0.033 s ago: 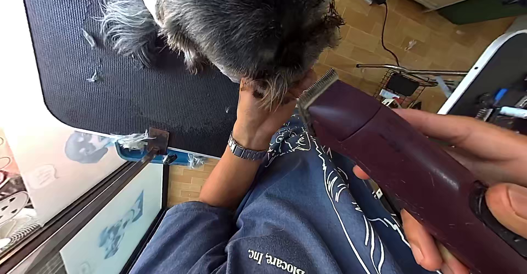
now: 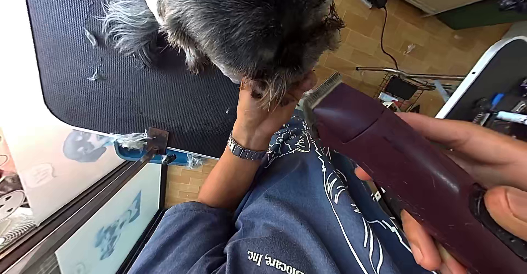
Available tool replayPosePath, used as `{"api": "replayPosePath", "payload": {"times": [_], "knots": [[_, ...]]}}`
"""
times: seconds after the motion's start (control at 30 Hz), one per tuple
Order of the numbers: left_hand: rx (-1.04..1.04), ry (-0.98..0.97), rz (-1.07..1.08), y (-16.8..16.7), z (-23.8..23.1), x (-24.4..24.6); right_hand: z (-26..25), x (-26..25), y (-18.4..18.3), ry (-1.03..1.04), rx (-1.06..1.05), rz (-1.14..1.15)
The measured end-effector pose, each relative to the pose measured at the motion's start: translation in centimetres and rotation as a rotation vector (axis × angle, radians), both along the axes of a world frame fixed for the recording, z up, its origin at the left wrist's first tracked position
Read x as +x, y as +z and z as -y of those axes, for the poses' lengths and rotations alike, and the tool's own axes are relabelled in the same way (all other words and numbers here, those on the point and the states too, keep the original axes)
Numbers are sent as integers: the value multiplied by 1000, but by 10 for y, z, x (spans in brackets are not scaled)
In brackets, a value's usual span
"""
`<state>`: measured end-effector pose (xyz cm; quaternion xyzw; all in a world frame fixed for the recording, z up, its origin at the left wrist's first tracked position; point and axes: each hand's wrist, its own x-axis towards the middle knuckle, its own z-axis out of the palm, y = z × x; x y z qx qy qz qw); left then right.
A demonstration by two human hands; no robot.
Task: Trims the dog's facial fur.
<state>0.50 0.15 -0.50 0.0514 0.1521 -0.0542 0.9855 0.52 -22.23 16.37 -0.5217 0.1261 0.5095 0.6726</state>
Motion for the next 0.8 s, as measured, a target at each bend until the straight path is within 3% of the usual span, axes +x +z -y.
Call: {"api": "replayPosePath", "payload": {"times": [0.13,0.3,0.47,0.57,0.63,0.7,0.73,0.8], "knots": [[-273,-110,-20,-19,-5,12,15,1,-5,58,49,18],[-231,-102,20,-22,-3,16,21,-1,-17,142,76,180],[-286,-122,48,-24,-1,24,-14,2,-37,249,-373,769],[-282,-114,27,-11,-4,27,-46,18,-63,256,-319,1221],[-162,-24,12,-8,-4,23,-70,31,-72,351,-322,1441],[55,136,247,-57,9,15,-93,39,-81,449,-338,1541],[67,193,355,-82,19,14,-102,42,-88,496,-345,1581],[8,260,57,-47,28,14,-114,43,-95,627,-350,1652]]}}
